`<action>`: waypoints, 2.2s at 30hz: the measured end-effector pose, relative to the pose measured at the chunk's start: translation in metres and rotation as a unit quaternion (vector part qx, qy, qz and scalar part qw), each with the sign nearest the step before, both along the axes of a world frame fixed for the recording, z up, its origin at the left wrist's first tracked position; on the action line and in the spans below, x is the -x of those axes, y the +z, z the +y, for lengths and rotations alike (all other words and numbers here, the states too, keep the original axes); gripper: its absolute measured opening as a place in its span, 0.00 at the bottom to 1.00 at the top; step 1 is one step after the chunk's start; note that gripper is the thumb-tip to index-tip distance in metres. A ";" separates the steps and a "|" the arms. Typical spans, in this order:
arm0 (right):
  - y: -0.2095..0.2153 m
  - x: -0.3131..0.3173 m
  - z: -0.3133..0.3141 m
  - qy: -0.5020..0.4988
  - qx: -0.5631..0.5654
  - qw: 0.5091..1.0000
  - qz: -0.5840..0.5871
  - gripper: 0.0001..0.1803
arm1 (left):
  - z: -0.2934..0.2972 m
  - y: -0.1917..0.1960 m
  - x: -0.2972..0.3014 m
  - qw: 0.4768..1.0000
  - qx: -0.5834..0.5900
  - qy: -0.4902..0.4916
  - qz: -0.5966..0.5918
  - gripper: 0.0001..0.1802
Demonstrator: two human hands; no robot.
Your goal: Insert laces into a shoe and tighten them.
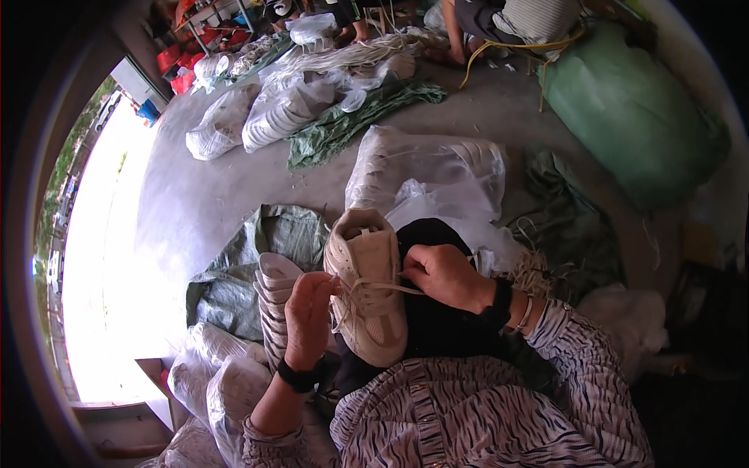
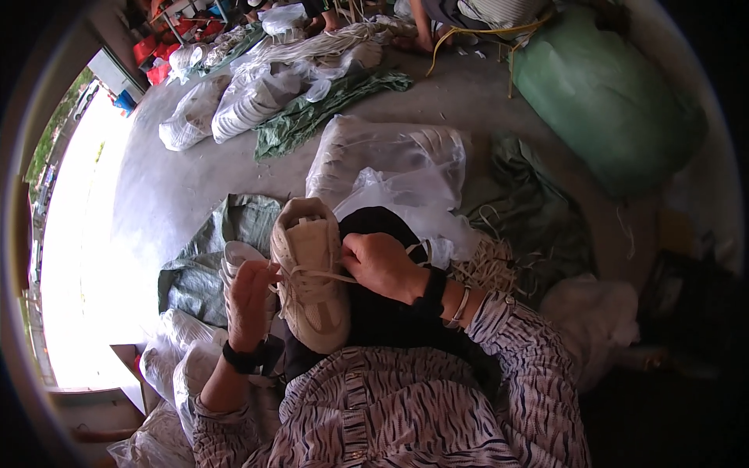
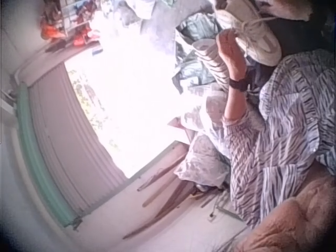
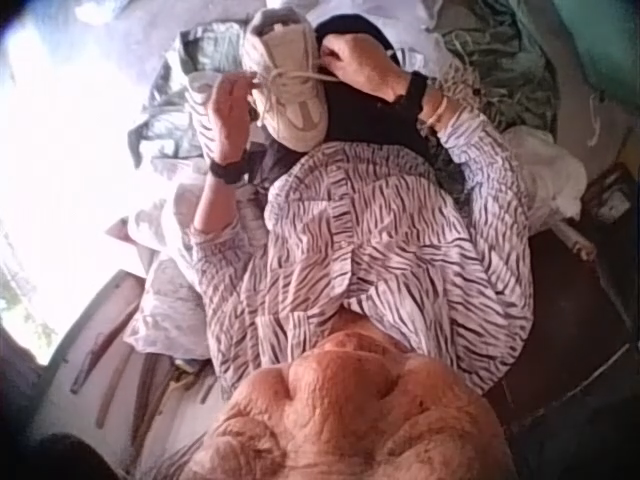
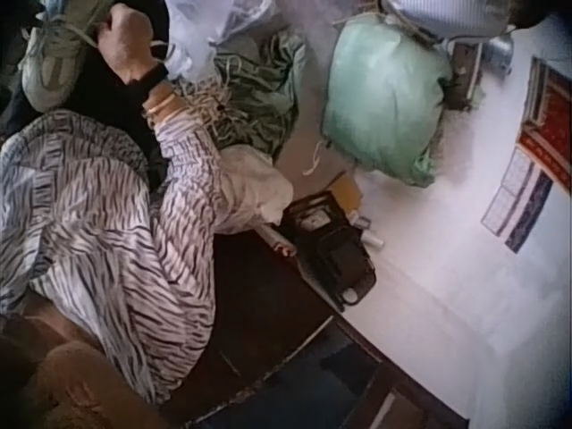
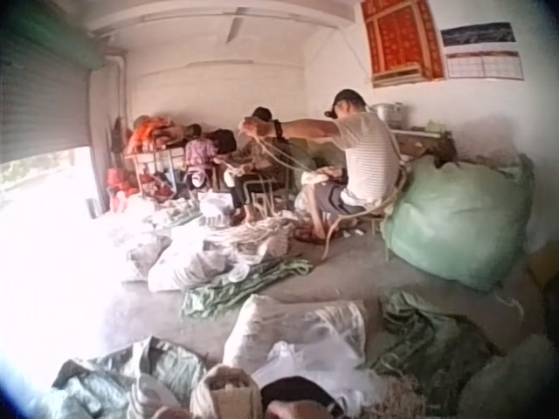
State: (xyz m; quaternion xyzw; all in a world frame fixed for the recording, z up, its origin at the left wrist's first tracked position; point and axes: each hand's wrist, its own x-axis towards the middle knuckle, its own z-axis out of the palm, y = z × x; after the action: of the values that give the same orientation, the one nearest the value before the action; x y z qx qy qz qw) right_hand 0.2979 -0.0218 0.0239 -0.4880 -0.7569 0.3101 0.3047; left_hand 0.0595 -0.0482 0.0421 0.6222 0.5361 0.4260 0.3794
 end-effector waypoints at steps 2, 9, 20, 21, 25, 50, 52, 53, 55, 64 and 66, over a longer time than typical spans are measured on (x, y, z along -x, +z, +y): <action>0.000 0.004 0.001 0.001 -0.032 0.999 -0.027 0.05 | 0.000 -0.009 0.001 0.998 0.052 -0.001 -0.047 0.07; 0.003 0.000 0.004 0.105 0.013 0.994 0.031 0.04 | -0.009 -0.014 0.003 0.993 0.112 -0.037 -0.009 0.06; 0.006 -0.002 0.005 0.111 0.108 0.986 0.062 0.04 | 0.008 -0.009 0.008 0.983 0.130 -0.122 -0.044 0.10; 0.006 -0.002 0.005 0.112 0.116 0.985 0.068 0.04 | 0.009 -0.008 0.009 0.970 0.179 -0.139 -0.087 0.10; 0.005 -0.003 0.005 0.112 0.134 0.982 0.071 0.04 | 0.011 -0.009 0.010 0.957 0.225 -0.139 -0.120 0.10; 0.039 0.015 0.028 0.280 -0.258 0.902 -0.202 0.05 | 0.071 0.024 0.001 0.724 -0.319 -0.328 0.517 0.15; 0.032 0.013 0.037 0.292 -0.234 0.912 -0.170 0.05 | 0.076 0.020 -0.002 0.776 -0.152 -0.381 0.480 0.18; 0.031 0.014 0.040 0.303 -0.206 0.920 -0.138 0.06 | 0.072 0.002 0.000 0.786 -0.313 -0.318 0.428 0.19; 0.036 0.020 0.040 0.302 -0.173 0.929 -0.123 0.06 | 0.066 -0.023 -0.008 0.818 -0.279 -0.288 0.413 0.15; 0.033 0.030 0.025 0.217 -0.138 0.941 -0.222 0.14 | 0.056 0.026 -0.004 0.888 -0.147 -0.308 0.308 0.09; 0.016 0.026 0.021 0.187 -0.126 0.952 -0.207 0.14 | 0.060 0.019 -0.001 0.898 -0.030 -0.270 0.346 0.12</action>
State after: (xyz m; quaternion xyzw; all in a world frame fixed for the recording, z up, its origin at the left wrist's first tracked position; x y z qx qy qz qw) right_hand 0.2717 -0.0011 0.0399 -0.3483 -0.9141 0.1558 0.1371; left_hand 0.0604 0.0117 0.0615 0.8623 0.4316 0.0811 0.2520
